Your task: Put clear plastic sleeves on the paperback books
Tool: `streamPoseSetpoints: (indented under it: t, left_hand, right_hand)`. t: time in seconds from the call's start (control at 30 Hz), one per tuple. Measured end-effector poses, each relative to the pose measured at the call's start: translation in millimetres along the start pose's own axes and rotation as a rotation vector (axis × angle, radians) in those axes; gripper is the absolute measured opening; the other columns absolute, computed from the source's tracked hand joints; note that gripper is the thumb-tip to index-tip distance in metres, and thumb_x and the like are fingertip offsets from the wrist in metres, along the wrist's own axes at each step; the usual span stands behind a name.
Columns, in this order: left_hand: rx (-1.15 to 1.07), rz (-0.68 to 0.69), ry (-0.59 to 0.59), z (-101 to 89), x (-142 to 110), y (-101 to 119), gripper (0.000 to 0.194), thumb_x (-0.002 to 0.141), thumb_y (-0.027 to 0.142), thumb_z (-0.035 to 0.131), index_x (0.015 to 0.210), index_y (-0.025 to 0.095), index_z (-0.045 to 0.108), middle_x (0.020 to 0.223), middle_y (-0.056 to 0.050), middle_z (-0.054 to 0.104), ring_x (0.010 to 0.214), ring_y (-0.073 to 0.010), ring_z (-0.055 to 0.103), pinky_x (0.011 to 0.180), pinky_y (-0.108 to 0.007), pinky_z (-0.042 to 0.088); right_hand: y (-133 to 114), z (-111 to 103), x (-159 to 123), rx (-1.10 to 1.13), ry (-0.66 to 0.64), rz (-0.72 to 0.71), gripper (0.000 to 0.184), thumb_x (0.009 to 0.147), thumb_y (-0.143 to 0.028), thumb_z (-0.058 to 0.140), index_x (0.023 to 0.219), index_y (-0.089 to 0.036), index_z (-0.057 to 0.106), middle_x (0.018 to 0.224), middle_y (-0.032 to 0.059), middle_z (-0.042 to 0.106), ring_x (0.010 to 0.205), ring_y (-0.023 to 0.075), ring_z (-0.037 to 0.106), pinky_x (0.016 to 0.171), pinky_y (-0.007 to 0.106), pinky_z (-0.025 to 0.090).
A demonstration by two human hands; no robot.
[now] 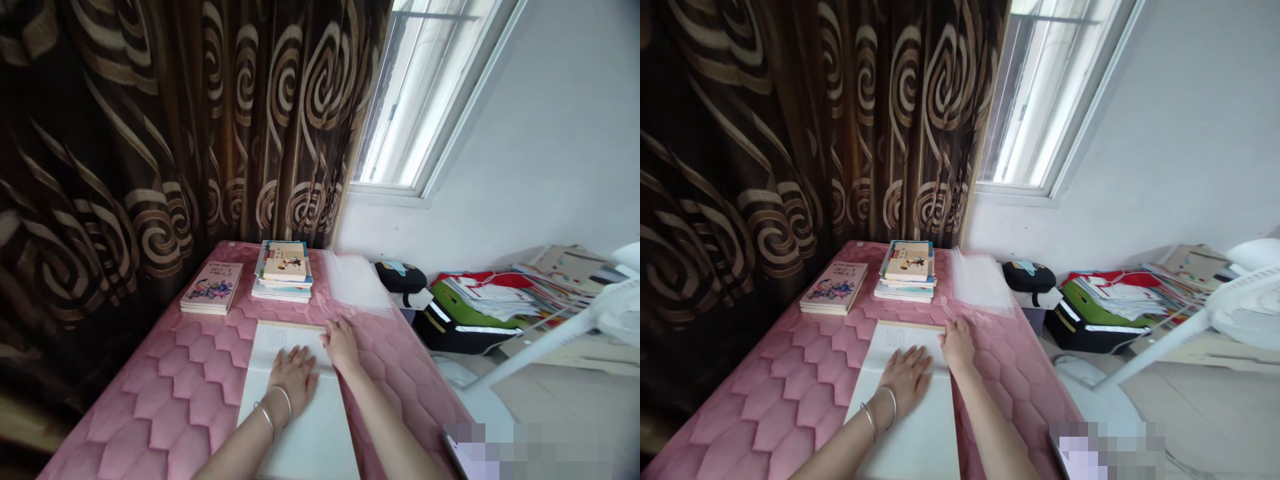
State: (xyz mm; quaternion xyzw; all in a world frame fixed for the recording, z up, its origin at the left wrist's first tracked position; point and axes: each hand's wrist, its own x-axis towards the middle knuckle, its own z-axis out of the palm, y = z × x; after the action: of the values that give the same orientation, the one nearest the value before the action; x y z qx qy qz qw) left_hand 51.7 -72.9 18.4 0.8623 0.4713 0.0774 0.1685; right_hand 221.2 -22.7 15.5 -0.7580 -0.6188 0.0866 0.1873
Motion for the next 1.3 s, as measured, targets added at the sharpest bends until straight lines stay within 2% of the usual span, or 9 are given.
streamPoseSetpoints:
  t: [0.13,0.3,0.4,0.57,0.7,0.87,1.0,1.17,1.3]
  left_hand:
    - [-0.018,-0.053,0.05,-2.0,1.2,3.1,0.053,0.091,0.029,0.02,0.138,0.017,0.042,0.144,-0.006,0.044,0.136,-0.0184,0.033,0.116,-0.04,0.017]
    - [-0.019,-0.206,0.045,-11.9,16.7,-4.0,0.056,0.089,0.025,0.022,0.139,0.004,0.036,0.149,-0.013,0.034,0.139,-0.0203,0.026,0.114,-0.033,0.022]
    - [0.036,-0.211,-0.009,-21.0,30.1,-21.8,0.059,0.088,0.026,0.024,0.144,0.008,0.027,0.154,-0.01,0.024,0.143,-0.0226,0.015,0.116,-0.045,0.014]
    - [0.075,-0.208,-0.038,-29.1,41.1,-52.7,0.059,0.087,0.023,0.024,0.147,0.021,0.023,0.155,-0.002,0.022,0.143,-0.0211,0.014,0.114,-0.055,0.005]
    - [0.084,-0.188,-0.053,-27.2,39.7,-58.1,0.06,0.087,0.029,0.027,0.147,0.022,0.023,0.155,-0.002,0.021,0.143,-0.0227,0.012,0.113,-0.058,0.002]
    - [0.109,-0.187,-0.073,-24.3,39.9,-57.2,0.061,0.087,0.033,0.031,0.147,0.024,0.022,0.155,-0.005,0.022,0.143,-0.0248,0.01,0.113,-0.058,-0.002]
    - [0.1,-0.213,-0.056,-24.8,41.4,-56.6,0.062,0.087,0.033,0.029,0.148,0.025,0.02,0.154,-0.003,0.023,0.143,-0.0248,0.011,0.111,-0.061,-0.006]
    - [0.131,-0.393,0.04,-27.3,35.1,-61.6,0.067,0.085,0.032,0.031,0.148,0.015,0.016,0.149,-0.012,0.035,0.143,-0.029,0.012,0.109,-0.063,-0.007]
    - [0.155,-0.502,0.084,-29.3,28.2,-75.0,0.067,0.086,0.039,0.032,0.148,0.019,0.018,0.144,-0.011,0.043,0.142,-0.033,0.014,0.108,-0.065,-0.004]
  right_hand:
    - [-25.1,8.2,-16.6,-0.059,-0.12,-0.242,0.051,0.092,-0.032,0.036,0.14,-0.014,0.04,0.148,0.0113,0.035,0.137,0.0248,0.029,0.109,0.036,0.025]
    - [-34.6,16.9,-28.8,-0.133,-0.271,-0.248,0.057,0.096,-0.035,0.022,0.144,-0.006,0.031,0.152,0.0142,0.023,0.142,0.0256,0.016,0.113,0.042,0.016]
    - [-33.3,17.9,-28.2,-0.161,-0.258,-0.249,0.058,0.095,-0.035,0.025,0.144,-0.004,0.03,0.152,0.0153,0.021,0.142,0.0267,0.015,0.114,0.044,0.013]
    - [-36.8,18.3,-24.3,-0.162,-0.258,-0.228,0.059,0.095,-0.04,0.026,0.143,-0.006,0.032,0.152,0.016,0.023,0.141,0.0279,0.019,0.112,0.046,0.017]
    - [-57.2,21.7,-21.1,-0.085,-0.224,-0.243,0.064,0.095,-0.047,0.021,0.141,-0.005,0.036,0.15,0.0166,0.029,0.142,0.0266,0.015,0.113,0.044,0.015]
    - [-78.2,29.4,-17.1,0.082,-0.336,-0.371,0.063,0.096,-0.046,0.013,0.147,-0.01,0.021,0.154,0.0086,0.021,0.142,0.0192,0.013,0.114,0.039,0.013]
    - [-65.5,28.0,-17.2,-0.045,-0.311,-0.308,0.069,0.095,-0.05,0.014,0.145,-0.003,0.025,0.152,0.0143,0.022,0.143,0.0231,0.012,0.114,0.042,0.012]
    - [-33.7,17.2,-21.9,-0.207,-0.219,-0.152,0.07,0.095,-0.05,0.018,0.144,0.0,0.027,0.151,0.019,0.023,0.141,0.0267,0.017,0.113,0.042,0.014]
    - [-22.4,13.8,-22.7,-0.232,-0.2,-0.112,0.068,0.095,-0.047,0.019,0.143,0.001,0.027,0.15,0.0206,0.024,0.141,0.0261,0.019,0.113,0.044,0.014]
